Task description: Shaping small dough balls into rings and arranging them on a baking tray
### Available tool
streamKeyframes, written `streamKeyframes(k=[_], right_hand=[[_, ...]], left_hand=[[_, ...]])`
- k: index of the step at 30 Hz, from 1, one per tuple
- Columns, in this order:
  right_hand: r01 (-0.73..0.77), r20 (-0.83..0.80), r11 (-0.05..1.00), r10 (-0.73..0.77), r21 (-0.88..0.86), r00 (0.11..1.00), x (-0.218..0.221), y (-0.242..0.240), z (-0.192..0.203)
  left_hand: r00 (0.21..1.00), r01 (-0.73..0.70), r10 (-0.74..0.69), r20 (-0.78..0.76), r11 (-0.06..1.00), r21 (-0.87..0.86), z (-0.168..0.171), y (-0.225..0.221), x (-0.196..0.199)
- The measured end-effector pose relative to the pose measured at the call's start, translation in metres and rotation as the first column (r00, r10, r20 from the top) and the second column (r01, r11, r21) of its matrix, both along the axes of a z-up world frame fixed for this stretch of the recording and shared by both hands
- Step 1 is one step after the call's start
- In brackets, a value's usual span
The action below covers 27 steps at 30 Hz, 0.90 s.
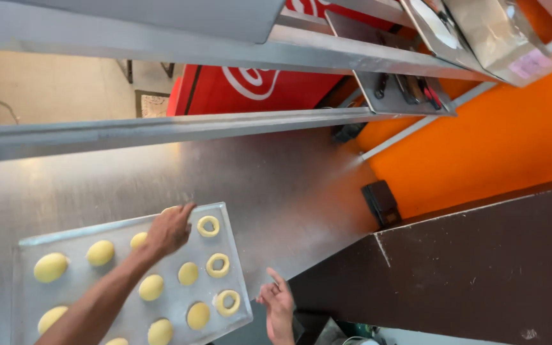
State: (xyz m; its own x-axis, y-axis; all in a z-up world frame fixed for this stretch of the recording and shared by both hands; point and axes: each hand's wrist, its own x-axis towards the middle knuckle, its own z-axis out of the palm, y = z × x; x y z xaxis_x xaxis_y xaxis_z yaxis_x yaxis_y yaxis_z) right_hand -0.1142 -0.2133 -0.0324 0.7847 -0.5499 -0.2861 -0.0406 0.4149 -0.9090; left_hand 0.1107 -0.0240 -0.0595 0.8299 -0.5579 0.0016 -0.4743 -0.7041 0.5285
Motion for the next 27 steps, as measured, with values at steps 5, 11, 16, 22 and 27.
streamKeyframes(k=[5,11,16,22,27], right_hand=[[-0.022,-0.055,0.998,0.018,-0.065,0.998,-0.009,-0.029,-0.065],[-0.200,-0.113,0.960,0.180,-0.196,0.977,0.045,-0.068,-0.028],[-0.359,-0.180,0.897,0.321,-0.256,0.930,0.063,-0.089,0.003],[-0.405,-0.180,0.865,0.366,-0.297,0.913,0.055,-0.114,0.005],[-0.328,-0.195,0.892,0.278,-0.310,0.941,0.033,-0.110,0.000]], left_hand=[[0.989,0.079,-0.066,-0.133,0.992,0.095,-0.034,0.000,-0.027],[0.950,-0.305,0.298,-0.096,0.950,-0.066,-0.029,0.015,0.005],[0.958,-0.207,0.252,-0.135,0.937,0.281,-0.062,-0.002,0.008],[0.938,-0.282,0.315,-0.145,0.936,0.213,-0.064,-0.015,0.010],[0.955,-0.192,0.237,-0.176,0.952,0.238,-0.051,-0.010,0.010]])
